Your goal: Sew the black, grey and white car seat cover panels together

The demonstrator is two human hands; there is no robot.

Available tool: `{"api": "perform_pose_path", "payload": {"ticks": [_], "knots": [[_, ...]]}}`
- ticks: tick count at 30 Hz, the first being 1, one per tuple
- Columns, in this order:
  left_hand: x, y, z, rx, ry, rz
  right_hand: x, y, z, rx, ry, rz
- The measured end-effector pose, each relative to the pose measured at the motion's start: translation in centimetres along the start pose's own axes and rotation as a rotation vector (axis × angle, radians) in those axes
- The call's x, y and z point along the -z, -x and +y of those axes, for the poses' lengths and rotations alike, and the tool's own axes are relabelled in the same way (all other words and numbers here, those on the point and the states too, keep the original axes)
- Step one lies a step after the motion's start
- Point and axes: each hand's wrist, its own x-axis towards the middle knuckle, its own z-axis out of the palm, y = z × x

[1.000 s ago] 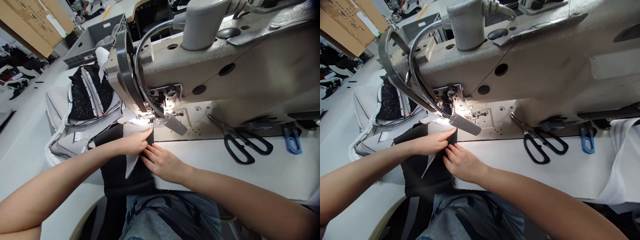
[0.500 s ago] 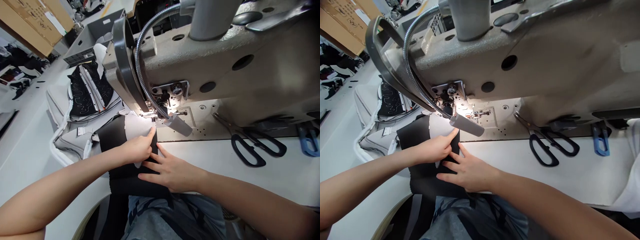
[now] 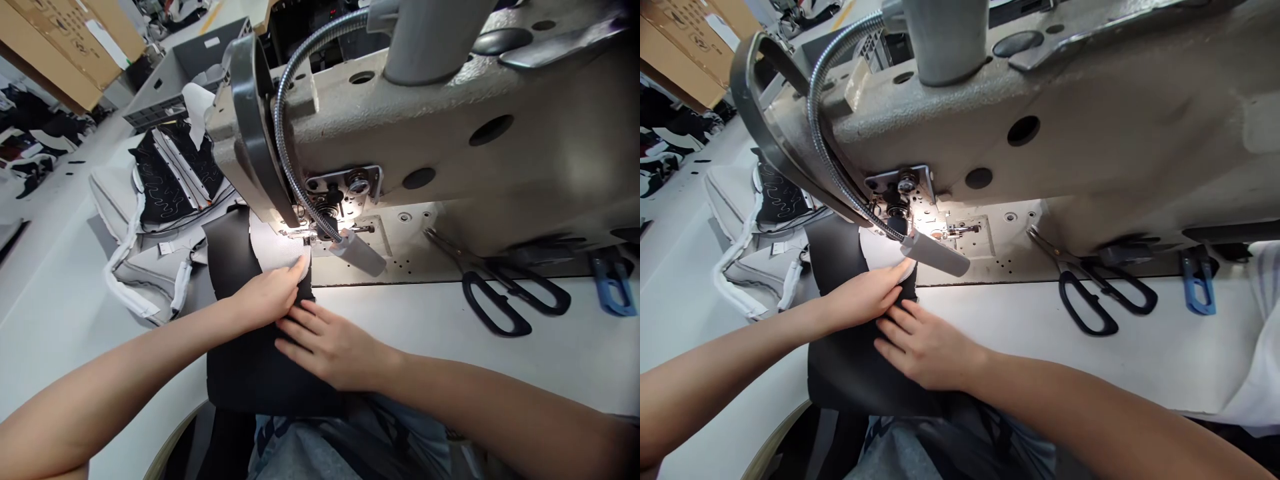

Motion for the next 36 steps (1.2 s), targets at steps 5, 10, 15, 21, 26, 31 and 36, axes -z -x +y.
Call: {"api": "perform_pose_path", "payload": {"ticks": [5, 10, 15, 21, 26, 31, 36], "knots": [[-1.3, -0.5, -1.3, -0.101, 0.099, 0.182, -0.4, -0.4, 0.1, -0.097, 0.182, 0.084], [-1.8, 0.4, -2.1, -0.168, 0.022, 0.215, -0.4, -0.2, -0.2, -0.063, 0.258, 0.094], [-2.2, -0.3, -1.5, -0.135, -0.035, 0.28, -0.5, 0.3, 0.2, -0.111, 0.28, 0.107], [-0.8, -2.4, -0.5, -0.058, -0.15, 0.288, -0.6, 0.3, 2.2, -0.157, 0.259, 0.025], [-0.2, -3.0, -0.9, -0.109, -0.277, 0.32, -0.5, -0.6, 4.2, -0.159, 0.217, -0.021], [-0.9, -1.5, -1.0, -0.168, -0.226, 0.489, -0.2, -0.7, 5.6, -0.258, -0.033, -0.003], [-2.5, 0.8, 1.0, -0.437, -0.038, 0.707, -1.0, -0.5, 7.2, -0.586, -0.082, -0.006]]}}
